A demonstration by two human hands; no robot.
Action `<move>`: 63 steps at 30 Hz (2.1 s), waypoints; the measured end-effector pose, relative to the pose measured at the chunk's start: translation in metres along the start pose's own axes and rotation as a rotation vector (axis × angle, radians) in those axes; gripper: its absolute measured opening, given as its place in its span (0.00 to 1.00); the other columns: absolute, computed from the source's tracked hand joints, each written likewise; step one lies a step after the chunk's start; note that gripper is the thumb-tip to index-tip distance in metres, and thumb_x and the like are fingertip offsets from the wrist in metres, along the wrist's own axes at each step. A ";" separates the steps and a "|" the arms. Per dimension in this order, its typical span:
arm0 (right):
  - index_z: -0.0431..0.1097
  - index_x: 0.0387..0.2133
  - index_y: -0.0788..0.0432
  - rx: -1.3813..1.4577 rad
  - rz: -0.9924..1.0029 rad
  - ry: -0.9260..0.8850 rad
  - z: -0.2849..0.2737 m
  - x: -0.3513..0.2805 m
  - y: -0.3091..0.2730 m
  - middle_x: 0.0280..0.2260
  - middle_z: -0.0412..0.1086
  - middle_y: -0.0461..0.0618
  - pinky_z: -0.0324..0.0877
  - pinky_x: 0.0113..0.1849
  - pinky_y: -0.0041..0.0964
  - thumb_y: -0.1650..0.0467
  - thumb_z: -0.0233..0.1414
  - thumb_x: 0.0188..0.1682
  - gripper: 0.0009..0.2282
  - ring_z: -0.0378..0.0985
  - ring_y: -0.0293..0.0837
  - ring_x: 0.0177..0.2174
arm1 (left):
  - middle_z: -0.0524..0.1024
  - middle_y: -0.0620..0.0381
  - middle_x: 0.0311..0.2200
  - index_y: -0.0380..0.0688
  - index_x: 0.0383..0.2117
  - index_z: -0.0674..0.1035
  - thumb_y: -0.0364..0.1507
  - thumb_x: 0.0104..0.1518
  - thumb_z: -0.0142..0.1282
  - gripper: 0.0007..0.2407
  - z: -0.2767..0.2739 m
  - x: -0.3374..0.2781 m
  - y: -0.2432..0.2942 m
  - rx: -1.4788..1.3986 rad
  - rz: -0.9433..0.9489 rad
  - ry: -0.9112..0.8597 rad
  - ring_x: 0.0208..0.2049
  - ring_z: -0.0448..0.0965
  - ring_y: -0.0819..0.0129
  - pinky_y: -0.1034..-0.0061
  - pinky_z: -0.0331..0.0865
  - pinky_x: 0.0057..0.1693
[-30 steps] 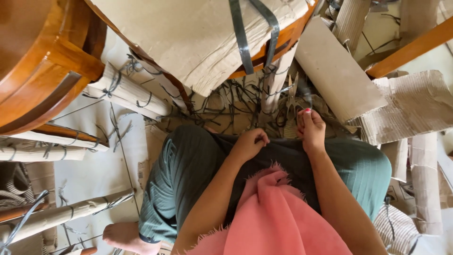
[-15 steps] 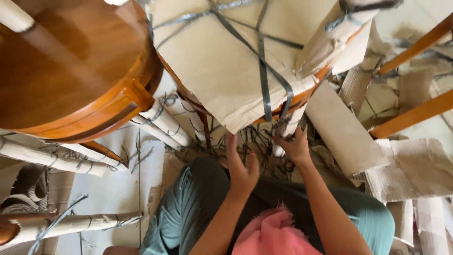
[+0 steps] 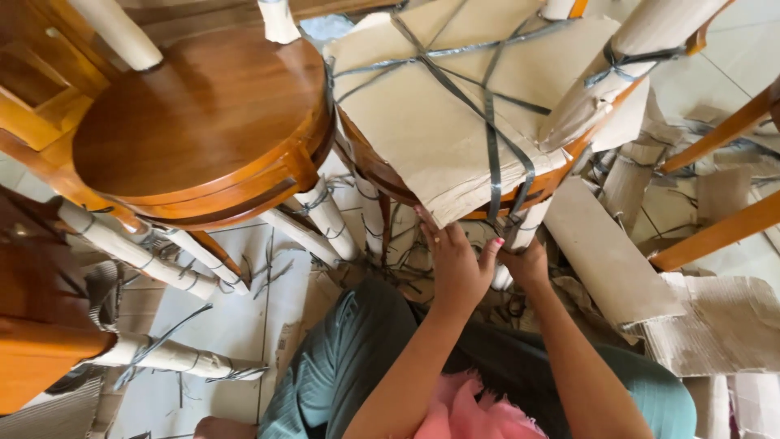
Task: Wrapping wooden chair legs with protective cardboard and securing them with plastic ties.
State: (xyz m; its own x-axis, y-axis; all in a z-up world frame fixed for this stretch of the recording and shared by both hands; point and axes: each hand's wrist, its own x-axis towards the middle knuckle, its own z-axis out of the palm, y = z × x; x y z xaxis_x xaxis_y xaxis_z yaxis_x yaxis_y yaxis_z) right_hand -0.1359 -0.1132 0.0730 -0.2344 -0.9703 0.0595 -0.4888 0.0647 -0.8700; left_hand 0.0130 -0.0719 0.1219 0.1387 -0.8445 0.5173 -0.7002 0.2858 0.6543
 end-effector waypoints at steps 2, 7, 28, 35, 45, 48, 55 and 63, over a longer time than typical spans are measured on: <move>0.71 0.43 0.68 0.011 -0.021 0.005 0.008 0.014 0.024 0.39 0.75 0.71 0.69 0.47 0.66 0.62 0.70 0.33 0.28 0.76 0.71 0.46 | 0.43 0.09 0.63 0.13 0.58 0.57 0.41 0.59 0.57 0.36 -0.053 0.014 0.043 0.007 0.048 0.025 0.68 0.40 0.19 0.39 0.36 0.70; 0.71 0.42 0.67 -0.025 -0.044 -0.003 -0.018 0.009 -0.001 0.39 0.75 0.69 0.69 0.46 0.64 0.61 0.72 0.30 0.30 0.76 0.68 0.46 | 0.46 0.05 0.61 0.17 0.48 0.65 0.45 0.58 0.55 0.32 -0.079 0.034 0.070 -0.004 0.140 0.088 0.68 0.41 0.17 0.37 0.40 0.69; 0.62 0.60 0.70 -0.051 0.080 0.007 -0.024 -0.042 -0.073 0.43 0.74 0.73 0.71 0.48 0.65 0.60 0.66 0.44 0.35 0.76 0.70 0.47 | 0.41 0.11 0.66 0.17 0.61 0.59 0.48 0.51 0.61 0.43 -0.094 0.062 0.057 0.094 0.104 0.064 0.69 0.49 0.26 0.42 0.37 0.71; 0.60 0.61 0.65 -0.077 0.081 0.046 -0.020 -0.029 -0.072 0.43 0.74 0.71 0.71 0.48 0.65 0.59 0.66 0.41 0.36 0.76 0.70 0.48 | 0.40 0.12 0.67 0.16 0.63 0.55 0.49 0.50 0.60 0.46 -0.097 0.086 0.063 0.158 0.131 0.055 0.70 0.47 0.26 0.37 0.40 0.69; 0.55 0.66 0.63 -0.002 0.038 0.106 -0.004 -0.019 -0.057 0.39 0.76 0.68 0.75 0.41 0.63 0.61 0.65 0.44 0.38 0.79 0.67 0.43 | 0.44 0.12 0.66 0.15 0.61 0.59 0.50 0.50 0.60 0.45 -0.095 0.088 0.068 0.186 0.089 0.078 0.69 0.51 0.26 0.34 0.41 0.68; 0.55 0.65 0.64 -0.003 -0.017 0.108 0.003 -0.008 -0.055 0.38 0.76 0.68 0.75 0.39 0.63 0.62 0.64 0.46 0.36 0.80 0.67 0.41 | 0.45 0.12 0.66 0.16 0.60 0.62 0.46 0.49 0.64 0.42 -0.089 0.102 0.061 0.179 0.099 0.106 0.69 0.50 0.26 0.31 0.39 0.68; 0.60 0.58 0.67 -0.051 -0.070 0.125 0.031 -0.011 -0.056 0.34 0.75 0.69 0.76 0.33 0.58 0.62 0.64 0.45 0.32 0.81 0.68 0.37 | 0.56 0.14 0.62 0.15 0.55 0.65 0.46 0.49 0.65 0.40 -0.102 0.109 0.047 0.215 0.084 0.126 0.70 0.51 0.29 0.30 0.43 0.66; 0.56 0.58 0.71 -0.075 0.012 -0.013 0.081 -0.024 -0.045 0.22 0.74 0.57 0.75 0.22 0.47 0.56 0.60 0.49 0.35 0.81 0.54 0.22 | 0.67 0.21 0.51 0.17 0.57 0.63 0.46 0.47 0.68 0.42 -0.103 0.089 -0.022 0.138 0.020 0.147 0.60 0.65 0.28 0.30 0.34 0.67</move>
State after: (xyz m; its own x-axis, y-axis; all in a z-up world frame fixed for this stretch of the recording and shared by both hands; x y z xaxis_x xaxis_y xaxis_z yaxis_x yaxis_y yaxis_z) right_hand -0.0400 -0.1121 0.0714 -0.2295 -0.9724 0.0424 -0.5474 0.0929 -0.8317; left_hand 0.1124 -0.1065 0.2104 0.2171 -0.7614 0.6108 -0.7916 0.2287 0.5666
